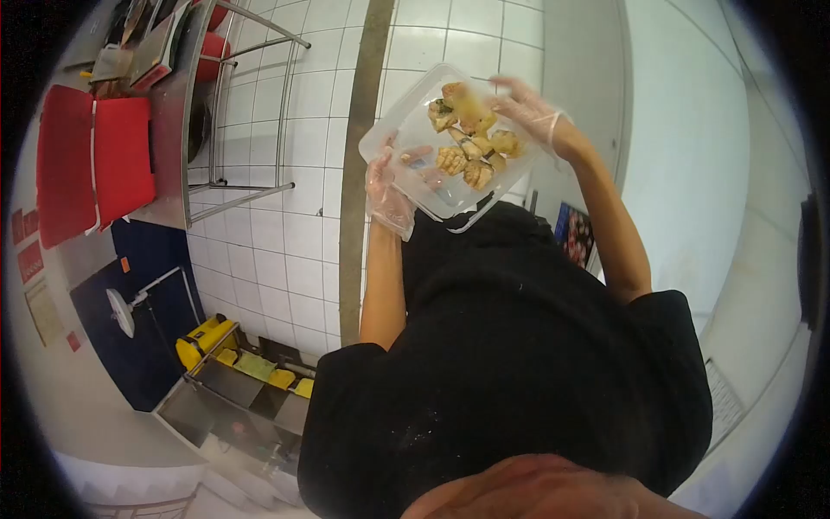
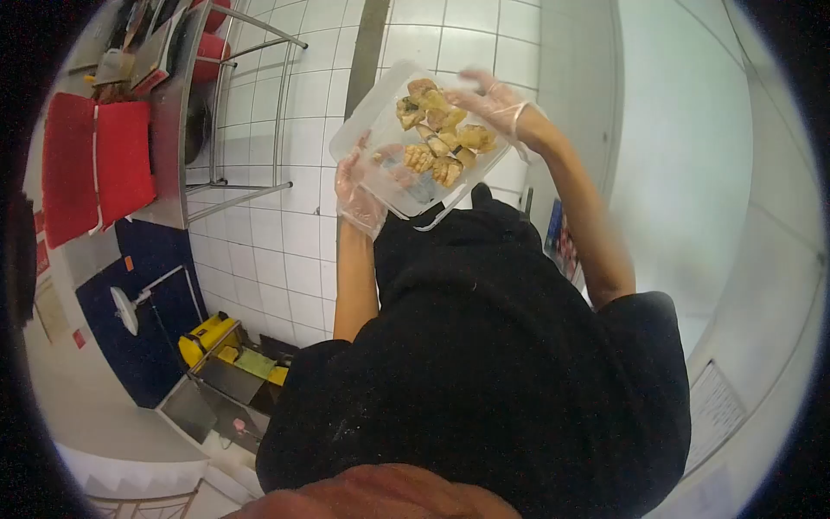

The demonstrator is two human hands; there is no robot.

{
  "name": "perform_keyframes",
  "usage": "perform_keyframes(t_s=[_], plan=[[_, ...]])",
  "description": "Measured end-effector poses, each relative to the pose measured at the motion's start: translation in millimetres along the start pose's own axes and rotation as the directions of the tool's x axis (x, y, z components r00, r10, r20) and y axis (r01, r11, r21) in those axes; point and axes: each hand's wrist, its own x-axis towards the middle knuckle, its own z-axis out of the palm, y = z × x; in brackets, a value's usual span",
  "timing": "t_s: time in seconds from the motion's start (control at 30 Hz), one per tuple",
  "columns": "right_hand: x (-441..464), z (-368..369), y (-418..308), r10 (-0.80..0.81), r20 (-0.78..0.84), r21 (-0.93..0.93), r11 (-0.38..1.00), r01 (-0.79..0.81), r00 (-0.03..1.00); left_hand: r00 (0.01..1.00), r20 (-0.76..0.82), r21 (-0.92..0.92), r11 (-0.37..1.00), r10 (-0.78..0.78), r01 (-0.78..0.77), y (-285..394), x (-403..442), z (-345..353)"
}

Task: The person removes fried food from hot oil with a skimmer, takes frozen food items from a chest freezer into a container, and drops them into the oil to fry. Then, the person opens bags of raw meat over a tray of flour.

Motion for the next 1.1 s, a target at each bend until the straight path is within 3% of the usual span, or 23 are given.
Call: perform_keyframes(t_s=[0.07,0.2,0.3,0.4,0.47,0.5,0.53,0.63,0.67,0.7,0.73,0.77,0.8,0.83,0.87,0.97,1.0,1.1], plan=[[84.9,9.0,-2.9,0.109,0.355,0.326,0.917,-0.232,0.929,0.995,-0.088,0.073,0.997,0.045,-0.039,46.4,53.2,-0.1],[214.0,27.8,-82.5,0.08,0.415,0.456,0.844,-0.283,0.906,0.988,-0.079,0.032,0.991,0.133,-0.131,155.9,159.2,-3.4],[311.2,44.4,-152.6,0.088,0.365,0.482,0.834,-0.269,0.927,0.984,0.057,-0.286,0.947,0.172,-0.148,245.8,225.1,8.4],[399.4,47.0,-242.6,0.105,0.392,0.584,0.74,-0.335,0.914,0.957,0.25,-0.538,0.843,0.144,0.013,337.8,297.0,14.4],[502.6,43.0,-292.4,0.069,0.229,0.494,0.851,-0.177,0.971,0.919,0.342,-0.771,0.617,0.196,0.156,403.5,365.2,33.3],[545.8,46.8,-318.2,0.036,0.144,0.435,0.895,-0.096,0.989,0.913,0.353,-0.77,0.618,0.205,0.159,434.2,400.4,37.4],[588.9,42.0,-355.1,0.139,0.217,0.406,0.887,-0.218,0.966,0.912,0.356,-0.757,0.636,0.206,0.152,466.2,437.6,39.9],[727.3,33.7,-402.3,-0.004,0.235,0.191,0.981,-0.042,0.972,0.918,0.335,-0.7,0.708,0.21,0.094,552.9,540.4,34.2],[677.9,38.9,-388.7,-0.04,0.19,0.174,0.985,0.006,0.981,0.914,0.348,-0.666,0.741,0.208,0.085,547.0,530.2,33.1],[773.9,36.4,-424.8,-0.056,0.192,0.133,0.991,0.03,0.98,0.924,0.319,-0.671,0.738,0.211,0.063,584.0,579.0,28.0],[805.6,33.9,-438.6,-0.089,0.177,0.1,0.992,0.072,0.98,0.925,0.309,-0.655,0.754,0.22,0.04,602.6,605.4,27.1],[838.2,31.7,-455.1,-0.297,-0.039,0.011,0.955,0.298,0.954,0.924,0.303,-0.636,0.771,0.234,0.013,624.4,632.8,29.0],[863.9,34.9,-470.2,-0.49,-0.229,-0.108,0.872,0.478,0.841,0.927,0.289,-0.618,0.786,0.239,-0.01,644.7,655.8,29.9],[888.8,33.9,-487.0,-0.658,-0.378,-0.257,0.75,0.609,0.651,0.929,0.271,-0.598,0.8,0.252,-0.043,666.2,678.4,34.1],[918.1,25.9,-507.0,-0.687,-0.331,-0.212,0.722,0.659,0.647,0.928,0.265,-0.573,0.817,0.263,-0.068,687.2,700.8,40.9],[1004.1,20.2,-581.3,-0.737,0.229,-0.603,0.405,0.687,0.636,0.931,0.233,-0.501,0.855,0.282,-0.134,753.2,762.7,59.4],[1009.3,24.1,-647.0,-0.461,0.23,-0.644,0.588,0.489,0.857,0.931,0.224,-0.485,0.861,0.289,-0.151,776.0,784.3,66.0],[1107.5,34.2,-710.2,-0.303,0.47,-0.716,0.418,0.559,0.829,0.913,0.252,-0.514,0.844,0.32,-0.154,846.2,859.4,72.4]])
